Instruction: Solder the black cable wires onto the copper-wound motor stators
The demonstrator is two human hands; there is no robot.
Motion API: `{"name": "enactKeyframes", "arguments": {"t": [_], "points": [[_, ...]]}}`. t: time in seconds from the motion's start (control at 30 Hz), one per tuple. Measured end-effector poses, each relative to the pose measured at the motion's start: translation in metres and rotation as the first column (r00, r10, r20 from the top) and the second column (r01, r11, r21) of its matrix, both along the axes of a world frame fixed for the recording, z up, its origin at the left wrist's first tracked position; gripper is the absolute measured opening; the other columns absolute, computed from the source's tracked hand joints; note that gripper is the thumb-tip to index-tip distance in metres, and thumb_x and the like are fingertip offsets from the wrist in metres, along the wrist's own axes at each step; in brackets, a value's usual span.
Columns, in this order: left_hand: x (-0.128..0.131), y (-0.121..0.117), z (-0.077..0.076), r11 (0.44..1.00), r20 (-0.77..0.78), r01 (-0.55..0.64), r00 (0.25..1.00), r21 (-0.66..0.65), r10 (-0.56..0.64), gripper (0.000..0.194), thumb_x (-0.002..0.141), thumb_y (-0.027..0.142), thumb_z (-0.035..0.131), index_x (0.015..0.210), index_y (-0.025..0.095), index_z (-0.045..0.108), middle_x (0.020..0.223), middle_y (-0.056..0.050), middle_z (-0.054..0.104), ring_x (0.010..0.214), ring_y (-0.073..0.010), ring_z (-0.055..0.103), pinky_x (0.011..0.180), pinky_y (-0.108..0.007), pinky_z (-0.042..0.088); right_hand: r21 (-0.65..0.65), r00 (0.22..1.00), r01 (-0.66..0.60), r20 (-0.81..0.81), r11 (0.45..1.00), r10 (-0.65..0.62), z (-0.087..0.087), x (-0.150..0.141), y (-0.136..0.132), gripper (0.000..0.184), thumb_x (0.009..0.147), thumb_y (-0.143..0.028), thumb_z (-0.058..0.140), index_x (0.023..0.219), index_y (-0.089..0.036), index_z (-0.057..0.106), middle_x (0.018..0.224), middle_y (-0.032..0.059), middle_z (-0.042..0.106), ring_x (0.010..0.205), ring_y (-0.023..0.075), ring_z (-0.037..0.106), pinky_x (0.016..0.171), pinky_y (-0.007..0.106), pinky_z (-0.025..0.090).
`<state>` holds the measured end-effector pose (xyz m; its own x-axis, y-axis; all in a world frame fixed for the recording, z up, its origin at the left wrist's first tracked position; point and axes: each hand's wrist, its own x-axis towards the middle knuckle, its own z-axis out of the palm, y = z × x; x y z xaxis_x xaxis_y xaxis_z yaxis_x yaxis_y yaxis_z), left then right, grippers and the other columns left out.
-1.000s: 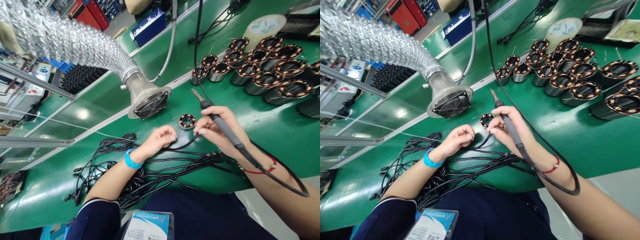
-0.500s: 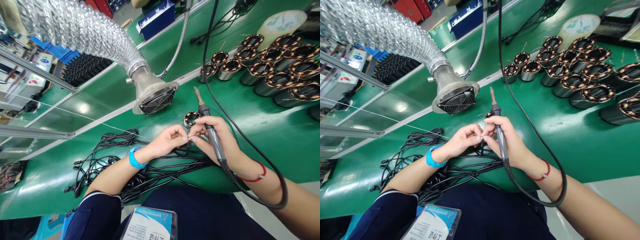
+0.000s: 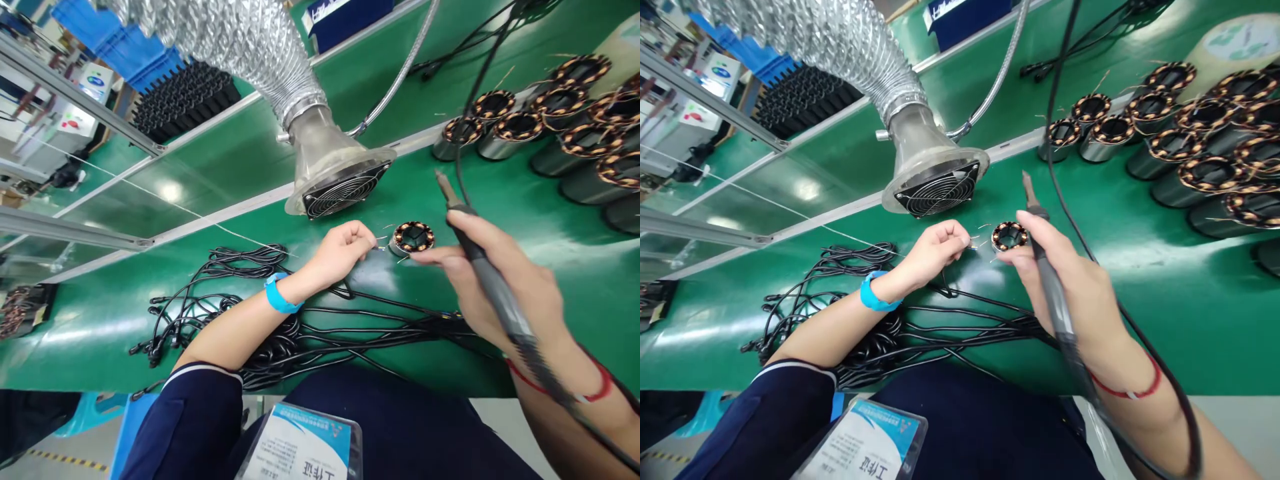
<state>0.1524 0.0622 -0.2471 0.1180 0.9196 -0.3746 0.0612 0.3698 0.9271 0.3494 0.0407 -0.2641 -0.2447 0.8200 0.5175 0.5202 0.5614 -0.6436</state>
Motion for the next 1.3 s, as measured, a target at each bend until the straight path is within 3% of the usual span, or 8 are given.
{"name": "enactKeyframes", "arguments": {"t": [0.1,0.23,0.33,0.47,0.9,1.07,1.3], "points": [[0.001,0.009,-0.007,1.000,-0.024,-0.029,0.999,0.009,0.029,0.017,0.079,0.005,0.055,0.065,0.014,0.053,0.051,0.010,0.048,0.047,-0.0019,0.038,0.051,-0.018,0.030,0.046,0.986,0.107,-0.131,0.993,-0.100,-0.006,0.011,-0.002,0.039,0.093,-0.032,0.060,0.131,-0.027,0.060,0.093,0.0034,0.074,0.078,0.0181,0.072,0.064,0.030,0.056],[0.002,0.012,-0.009,0.999,-0.041,-0.025,0.999,0.025,0.026,0.018,0.080,0.005,0.057,0.065,0.014,0.053,0.050,0.010,0.048,0.046,-0.0017,0.038,0.050,-0.019,0.030,0.095,0.933,0.292,-0.249,0.952,-0.261,-0.016,0.018,0.001,0.026,0.080,-0.041,0.073,0.095,-0.019,0.072,0.066,0.0033,0.066,0.060,0.0190,0.067,0.048,0.029,0.043],[0.002,0.011,-0.010,1.000,-0.057,-0.008,0.998,0.022,0.009,0.019,0.082,0.008,0.057,0.065,0.014,0.053,0.048,0.010,0.047,0.043,-0.0019,0.035,0.048,-0.019,0.027,0.093,0.941,0.266,-0.240,0.959,-0.238,-0.021,0.018,0.002,0.025,0.079,-0.043,0.070,0.082,-0.018,0.070,0.063,0.0022,0.061,0.051,0.0141,0.059,0.045,0.027,0.040],[0.001,0.012,-0.015,0.999,-0.032,0.007,0.999,0.045,-0.006,0.022,0.085,0.012,0.058,0.064,0.014,0.052,0.048,0.009,0.047,0.042,-0.0014,0.033,0.046,-0.019,0.025,0.052,0.967,0.165,-0.204,0.985,-0.151,-0.022,0.013,0.001,0.016,0.083,-0.035,0.067,0.082,-0.019,0.067,0.063,-0.0010,0.059,0.048,0.0091,0.055,0.044,0.024,0.040],[0.001,0.012,-0.024,0.989,-0.041,0.013,0.999,0.146,-0.007,0.021,0.085,0.013,0.058,0.066,0.015,0.051,0.051,0.009,0.047,0.045,-0.0013,0.036,0.047,-0.018,0.029,-0.047,0.968,0.136,-0.204,0.990,-0.143,-0.025,0.011,-0.003,0.015,0.082,-0.034,0.070,0.087,-0.020,0.069,0.067,-0.0006,0.062,0.053,0.0115,0.059,0.048,0.028,0.044],[0.003,0.013,-0.023,0.988,-0.067,0.007,0.998,0.154,0.003,0.021,0.085,0.014,0.058,0.066,0.015,0.050,0.052,0.008,0.046,0.047,-0.0024,0.037,0.049,-0.019,0.028,-0.016,0.955,0.147,-0.258,0.989,-0.146,-0.026,0.010,-0.002,0.016,0.078,-0.033,0.073,0.085,-0.019,0.069,0.064,-0.0010,0.061,0.050,0.0126,0.059,0.044,0.028,0.041],[0.003,0.013,-0.022,0.989,-0.090,0.010,0.996,0.147,0.004,0.023,0.085,0.013,0.057,0.065,0.016,0.049,0.051,0.007,0.046,0.047,-0.0032,0.037,0.049,-0.021,0.025,0.030,0.971,0.132,-0.203,0.991,-0.124,-0.023,0.011,0.000,0.016,0.080,-0.033,0.071,0.085,-0.018,0.069,0.065,-0.0005,0.062,0.049,0.0103,0.057,0.044,0.026,0.041]]}}
